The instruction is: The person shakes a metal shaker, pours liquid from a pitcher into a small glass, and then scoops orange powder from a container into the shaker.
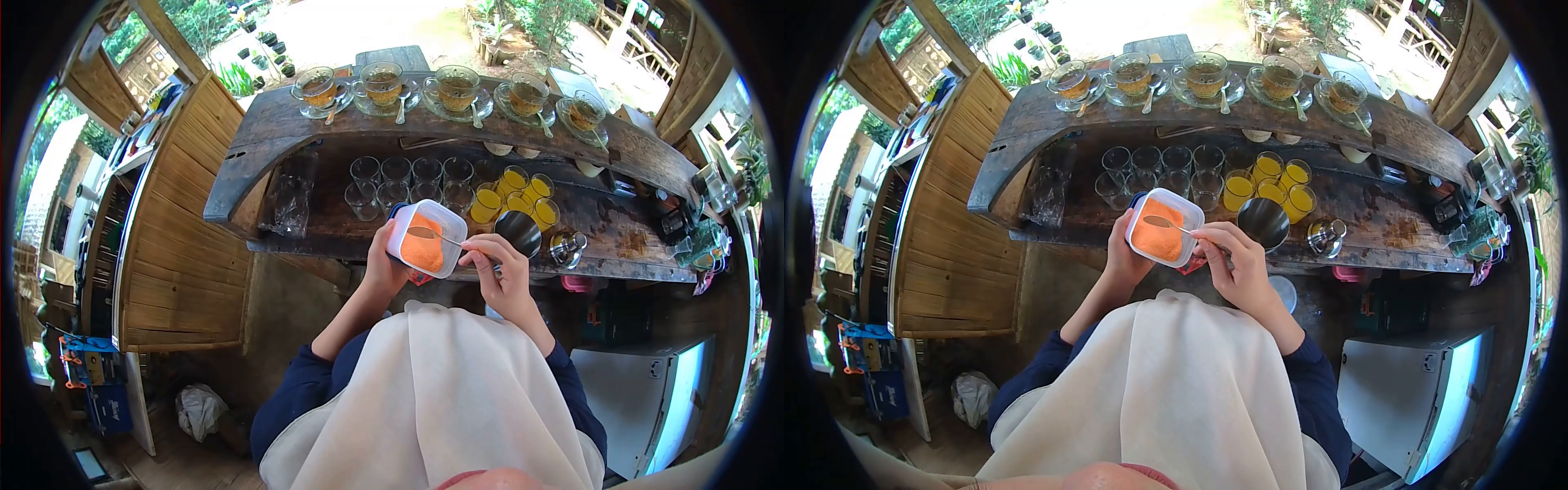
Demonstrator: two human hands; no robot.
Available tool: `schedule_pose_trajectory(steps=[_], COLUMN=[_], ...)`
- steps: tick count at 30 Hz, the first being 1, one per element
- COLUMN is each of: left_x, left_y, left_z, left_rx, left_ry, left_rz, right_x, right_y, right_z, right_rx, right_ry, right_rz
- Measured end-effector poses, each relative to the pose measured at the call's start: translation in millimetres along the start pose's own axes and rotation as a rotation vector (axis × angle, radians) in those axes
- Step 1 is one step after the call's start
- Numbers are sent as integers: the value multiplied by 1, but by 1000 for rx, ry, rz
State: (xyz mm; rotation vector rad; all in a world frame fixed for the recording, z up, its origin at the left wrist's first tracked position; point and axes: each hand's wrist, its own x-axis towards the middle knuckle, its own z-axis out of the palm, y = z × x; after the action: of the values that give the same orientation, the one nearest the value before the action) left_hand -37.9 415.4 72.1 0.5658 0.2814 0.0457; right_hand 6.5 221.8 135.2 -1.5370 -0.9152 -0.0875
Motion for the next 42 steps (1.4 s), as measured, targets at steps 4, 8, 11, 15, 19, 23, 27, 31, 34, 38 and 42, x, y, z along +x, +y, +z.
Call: schedule_pose_trajectory(steps=[4,8,11,15,19,23,27,31,34,38,42], left_x=[1,0,0,-1,-4,-1,0,0,-2,-3,-3], left_y=[1,2,2,3,6,4,3,2,4,5,4], left_z=[-1,-1,-1,-1,4,0,1,-1,2,3,0], left_rx=[4,10,7,38,51,41,34,35,48,47,39], left_ry=[-14,-37,-21,-18,-13,-19,-1,3,-4,12,6], left_rz=[3,6,22,34,24,26,31,34,29,29,40], right_x=[-1,-4,-7,-6,-7,-9,-11,-10,-12,-13,-14], right_y=[12,18,20,15,16,16,20,13,14,16,18], right_z=[1,4,2,6,5,6,7,3,3,3,4], right_rx=[-139,-86,22,124,221,271,297,274,273,286,299], right_ry=[51,75,55,68,43,23,46,36,46,68,89], right_rz=[-5,140,316,358,406,403,383,393,379,337,334])
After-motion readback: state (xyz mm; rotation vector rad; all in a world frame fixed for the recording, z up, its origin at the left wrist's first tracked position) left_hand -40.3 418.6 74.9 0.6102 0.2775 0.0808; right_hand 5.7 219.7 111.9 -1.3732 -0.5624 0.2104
